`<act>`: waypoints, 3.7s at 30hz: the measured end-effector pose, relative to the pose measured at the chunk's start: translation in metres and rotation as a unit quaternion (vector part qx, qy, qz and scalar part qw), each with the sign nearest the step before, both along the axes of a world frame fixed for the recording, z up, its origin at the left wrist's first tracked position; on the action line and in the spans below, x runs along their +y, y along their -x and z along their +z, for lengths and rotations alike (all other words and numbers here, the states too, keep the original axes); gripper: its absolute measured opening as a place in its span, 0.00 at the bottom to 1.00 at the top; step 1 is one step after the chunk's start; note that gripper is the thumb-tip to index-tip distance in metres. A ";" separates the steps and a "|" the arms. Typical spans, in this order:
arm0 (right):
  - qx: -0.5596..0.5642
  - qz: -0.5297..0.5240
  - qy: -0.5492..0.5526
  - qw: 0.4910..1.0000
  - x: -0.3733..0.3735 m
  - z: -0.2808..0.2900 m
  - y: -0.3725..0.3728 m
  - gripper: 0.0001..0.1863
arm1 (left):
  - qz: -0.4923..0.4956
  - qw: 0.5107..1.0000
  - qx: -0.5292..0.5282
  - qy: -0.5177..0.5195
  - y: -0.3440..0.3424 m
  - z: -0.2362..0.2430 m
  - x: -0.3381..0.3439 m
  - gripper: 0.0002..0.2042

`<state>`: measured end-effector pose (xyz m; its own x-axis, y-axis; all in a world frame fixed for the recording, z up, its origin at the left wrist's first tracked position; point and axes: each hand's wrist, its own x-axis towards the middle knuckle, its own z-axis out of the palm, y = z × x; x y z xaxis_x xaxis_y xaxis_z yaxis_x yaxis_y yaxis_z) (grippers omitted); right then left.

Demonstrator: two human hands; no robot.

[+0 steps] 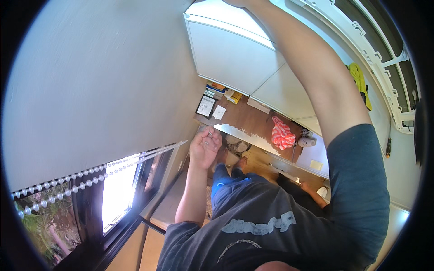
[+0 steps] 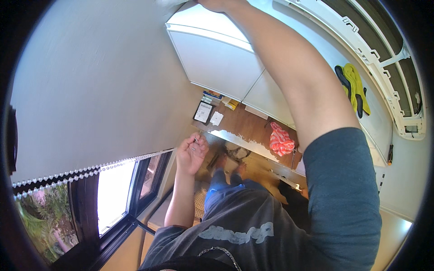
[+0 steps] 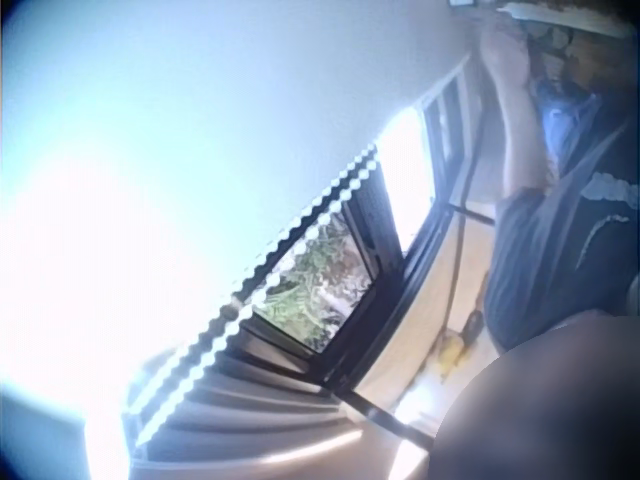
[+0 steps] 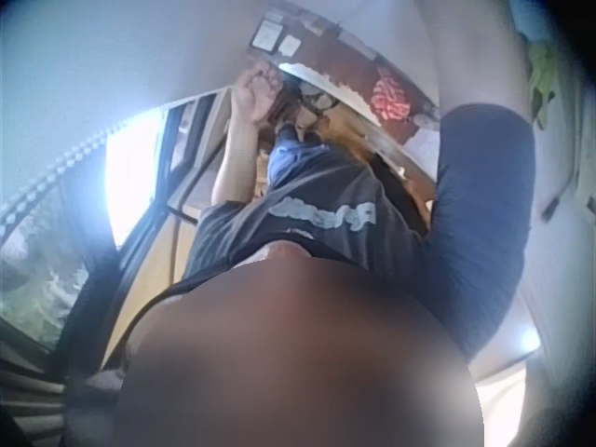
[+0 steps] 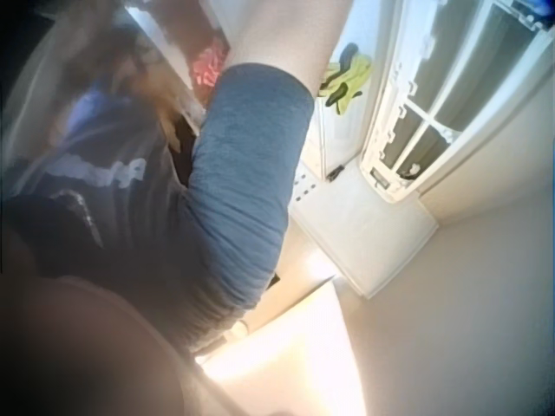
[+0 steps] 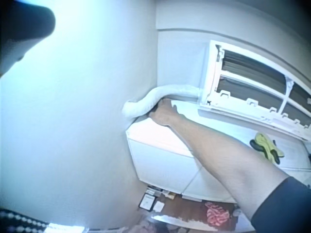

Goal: The person uses a screwdriver to remove screws from a wall-mounted air conditioner, wipes the interior with a cloth, and removes a white plastic panel. They then inspect the panel and use the screwdriver on its back before reattaching it to the unit.

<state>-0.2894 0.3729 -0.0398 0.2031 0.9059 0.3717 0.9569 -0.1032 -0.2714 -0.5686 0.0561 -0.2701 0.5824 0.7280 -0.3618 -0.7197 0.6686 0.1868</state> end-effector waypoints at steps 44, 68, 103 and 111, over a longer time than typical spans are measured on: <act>0.684 -0.496 0.102 0.524 -0.882 -0.473 0.111 0.37 | -0.268 0.961 0.059 -0.035 0.001 -0.024 -0.029 0.11; -0.183 -0.528 0.100 0.823 -0.696 0.014 -0.413 0.21 | -0.409 0.899 0.122 -0.099 -0.156 0.023 -0.114 0.10; 0.259 -0.320 -0.607 0.680 -0.799 -0.064 -0.122 0.18 | -0.446 0.856 -0.039 -0.258 -0.509 0.206 -0.267 0.10; 0.046 -0.339 -0.475 0.811 -0.796 -0.049 -0.158 0.19 | -0.436 0.846 0.037 -0.305 -0.536 0.219 -0.254 0.09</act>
<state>-0.1312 -0.4235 -0.0891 0.6004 -0.1120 0.7918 0.7392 -0.3000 -0.6030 -0.0328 -0.1980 -0.0515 0.9864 0.0977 -0.1320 0.0255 0.7028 0.7110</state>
